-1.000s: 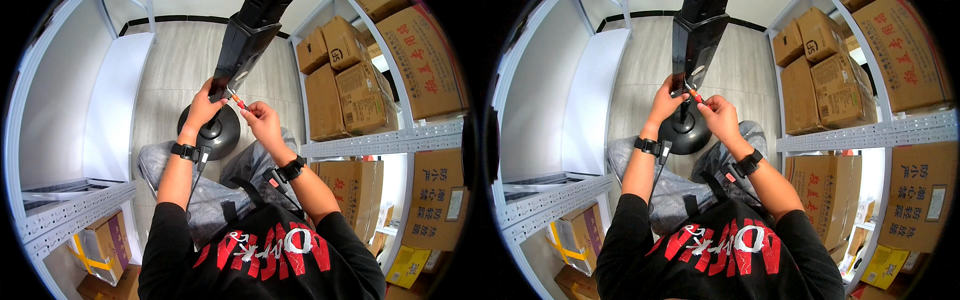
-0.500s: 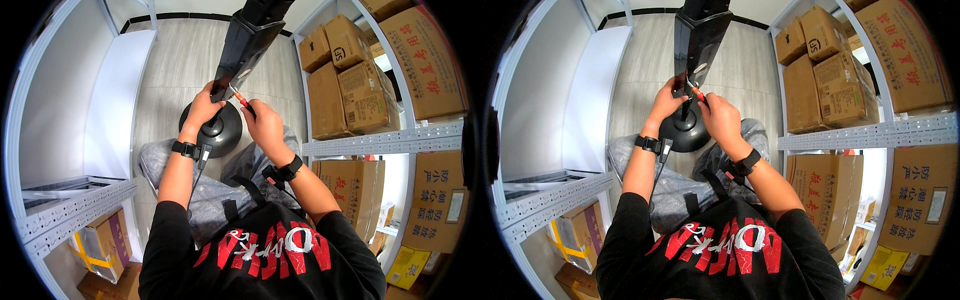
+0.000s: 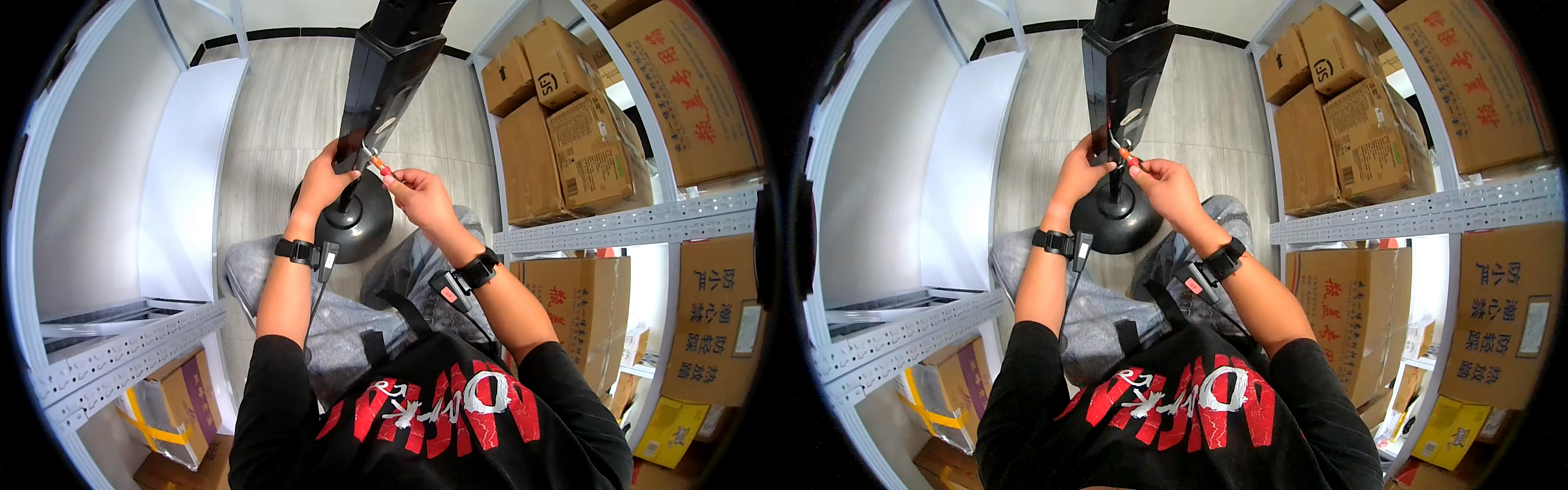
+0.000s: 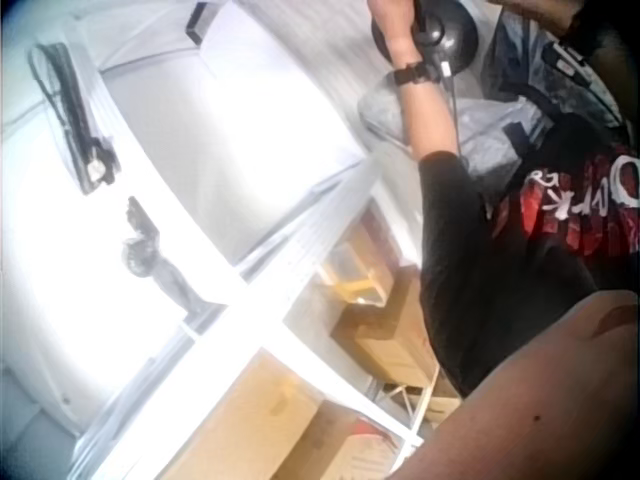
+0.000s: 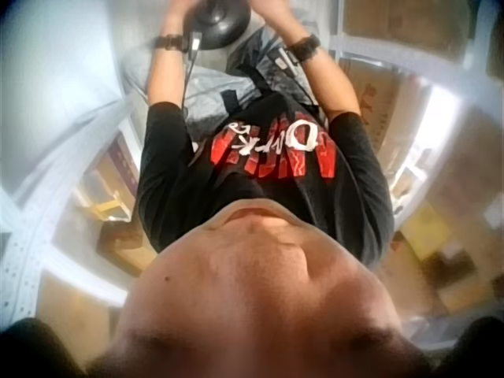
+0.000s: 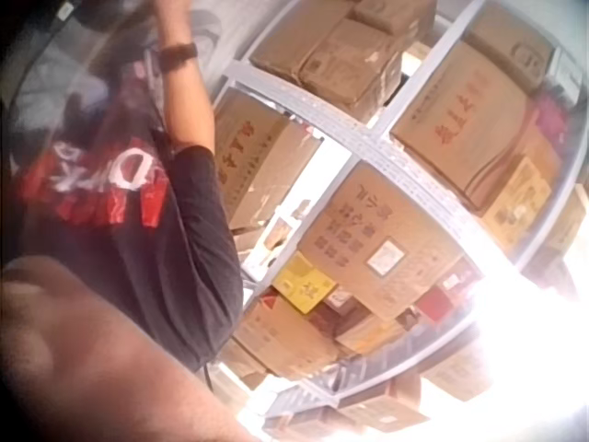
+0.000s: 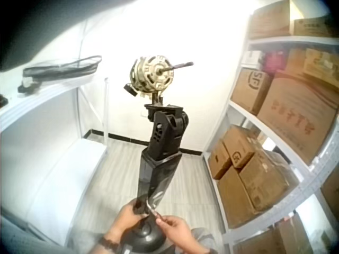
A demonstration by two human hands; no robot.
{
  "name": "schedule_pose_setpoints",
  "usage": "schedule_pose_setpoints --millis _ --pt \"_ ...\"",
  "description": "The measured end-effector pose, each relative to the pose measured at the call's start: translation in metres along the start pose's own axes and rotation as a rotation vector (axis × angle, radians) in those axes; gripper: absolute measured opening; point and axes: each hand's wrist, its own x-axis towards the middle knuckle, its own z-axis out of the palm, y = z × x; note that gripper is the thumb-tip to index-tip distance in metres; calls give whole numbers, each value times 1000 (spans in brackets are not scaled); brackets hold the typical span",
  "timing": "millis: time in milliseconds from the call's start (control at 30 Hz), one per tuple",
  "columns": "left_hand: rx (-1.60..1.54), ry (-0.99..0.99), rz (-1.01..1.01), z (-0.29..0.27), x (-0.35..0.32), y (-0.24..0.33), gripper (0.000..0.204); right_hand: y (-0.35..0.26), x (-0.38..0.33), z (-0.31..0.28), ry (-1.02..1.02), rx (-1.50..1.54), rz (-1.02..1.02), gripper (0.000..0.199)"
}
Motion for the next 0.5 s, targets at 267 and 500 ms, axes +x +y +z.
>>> schedule_pose_setpoints --millis 267,500 --pt "-107 -104 -26 -15 1 0 80 -24 -24 1 266 -707 -547 25" --pt "-170 -48 86 -35 5 110 79 -19 -20 10 257 -829 -641 17"
